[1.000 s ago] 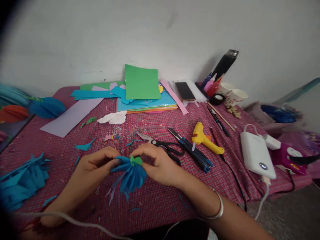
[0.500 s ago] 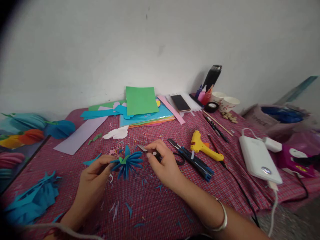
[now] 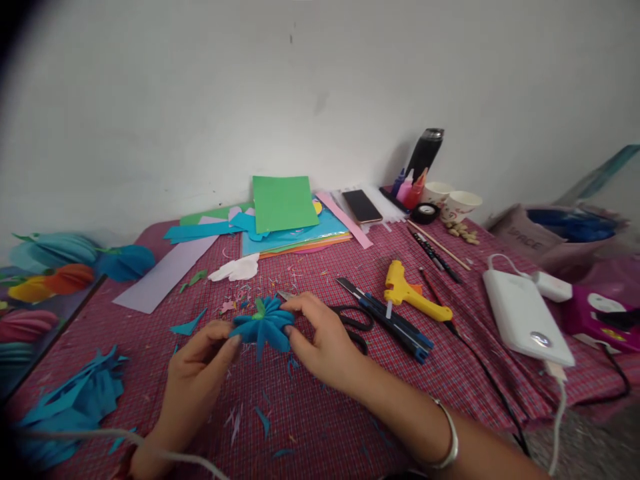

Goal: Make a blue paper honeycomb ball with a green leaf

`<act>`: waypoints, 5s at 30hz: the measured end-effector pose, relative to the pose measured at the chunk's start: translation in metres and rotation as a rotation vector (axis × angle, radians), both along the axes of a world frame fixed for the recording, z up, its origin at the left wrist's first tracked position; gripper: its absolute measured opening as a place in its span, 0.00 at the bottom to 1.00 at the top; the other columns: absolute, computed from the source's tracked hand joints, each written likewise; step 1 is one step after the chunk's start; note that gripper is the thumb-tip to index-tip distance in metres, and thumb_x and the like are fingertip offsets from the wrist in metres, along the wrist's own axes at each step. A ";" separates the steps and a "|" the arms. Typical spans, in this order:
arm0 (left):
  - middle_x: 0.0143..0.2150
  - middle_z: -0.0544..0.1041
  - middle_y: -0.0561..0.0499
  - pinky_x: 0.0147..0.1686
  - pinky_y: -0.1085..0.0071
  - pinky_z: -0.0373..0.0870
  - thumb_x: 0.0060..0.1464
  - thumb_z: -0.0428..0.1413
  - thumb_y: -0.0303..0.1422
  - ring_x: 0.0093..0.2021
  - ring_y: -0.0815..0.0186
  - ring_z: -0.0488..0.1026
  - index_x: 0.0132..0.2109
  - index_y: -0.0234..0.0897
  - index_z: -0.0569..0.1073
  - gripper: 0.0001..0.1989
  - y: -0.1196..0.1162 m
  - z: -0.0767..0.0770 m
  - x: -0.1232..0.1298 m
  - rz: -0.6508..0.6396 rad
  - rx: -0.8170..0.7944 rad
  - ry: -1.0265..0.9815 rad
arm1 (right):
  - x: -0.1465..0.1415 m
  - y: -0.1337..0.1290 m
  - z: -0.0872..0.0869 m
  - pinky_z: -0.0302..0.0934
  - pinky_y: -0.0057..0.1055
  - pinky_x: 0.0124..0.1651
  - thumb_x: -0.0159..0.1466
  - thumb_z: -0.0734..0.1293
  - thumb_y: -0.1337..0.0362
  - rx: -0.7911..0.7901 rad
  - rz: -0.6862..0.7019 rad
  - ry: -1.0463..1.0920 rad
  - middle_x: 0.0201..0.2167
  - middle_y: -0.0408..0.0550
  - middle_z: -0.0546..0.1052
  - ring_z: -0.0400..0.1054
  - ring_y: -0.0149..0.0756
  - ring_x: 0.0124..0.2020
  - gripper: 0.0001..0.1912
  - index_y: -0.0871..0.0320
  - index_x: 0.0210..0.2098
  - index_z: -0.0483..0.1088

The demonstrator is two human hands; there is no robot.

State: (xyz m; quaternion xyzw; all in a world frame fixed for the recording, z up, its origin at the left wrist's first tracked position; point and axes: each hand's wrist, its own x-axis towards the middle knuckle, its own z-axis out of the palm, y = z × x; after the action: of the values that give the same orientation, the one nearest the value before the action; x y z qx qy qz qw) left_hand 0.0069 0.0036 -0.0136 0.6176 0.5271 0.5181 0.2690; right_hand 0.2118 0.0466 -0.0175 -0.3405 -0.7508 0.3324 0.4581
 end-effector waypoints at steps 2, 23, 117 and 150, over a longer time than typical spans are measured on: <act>0.28 0.70 0.54 0.25 0.74 0.64 0.57 0.56 0.29 0.27 0.69 0.66 0.33 0.38 0.72 0.04 -0.001 -0.003 0.000 -0.016 0.017 0.027 | -0.001 0.001 0.000 0.62 0.35 0.45 0.62 0.63 0.74 -0.019 -0.002 0.006 0.37 0.46 0.73 0.68 0.35 0.40 0.10 0.57 0.42 0.68; 0.26 0.69 0.56 0.25 0.75 0.63 0.57 0.54 0.31 0.25 0.69 0.67 0.31 0.39 0.67 0.06 -0.001 -0.021 0.000 0.038 -0.025 0.092 | 0.001 0.001 0.001 0.59 0.37 0.50 0.61 0.64 0.73 0.036 -0.198 0.141 0.45 0.47 0.67 0.63 0.37 0.48 0.18 0.52 0.49 0.64; 0.53 0.74 0.43 0.55 0.56 0.66 0.58 0.51 0.25 0.56 0.58 0.71 0.36 0.40 0.70 0.06 0.017 -0.016 -0.015 -0.172 -0.051 0.122 | 0.000 0.009 0.006 0.60 0.28 0.30 0.59 0.65 0.65 -0.598 0.088 0.450 0.23 0.38 0.71 0.64 0.25 0.23 0.04 0.58 0.29 0.66; 0.38 0.81 0.45 0.34 0.67 0.75 0.56 0.49 0.34 0.36 0.61 0.78 0.43 0.35 0.77 0.14 -0.125 0.003 0.046 -0.080 -0.166 0.009 | 0.014 -0.166 -0.011 0.62 0.25 0.27 0.68 0.62 0.58 -0.594 0.466 0.125 0.23 0.37 0.69 0.62 0.25 0.21 0.37 0.54 0.70 0.42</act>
State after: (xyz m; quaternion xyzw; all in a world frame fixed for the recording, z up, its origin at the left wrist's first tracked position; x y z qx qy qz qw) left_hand 0.0533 -0.1212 -0.0101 0.6159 0.5443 0.4587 0.3376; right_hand 0.2257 -0.1197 -0.0284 -0.2575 -0.6497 0.6509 0.2965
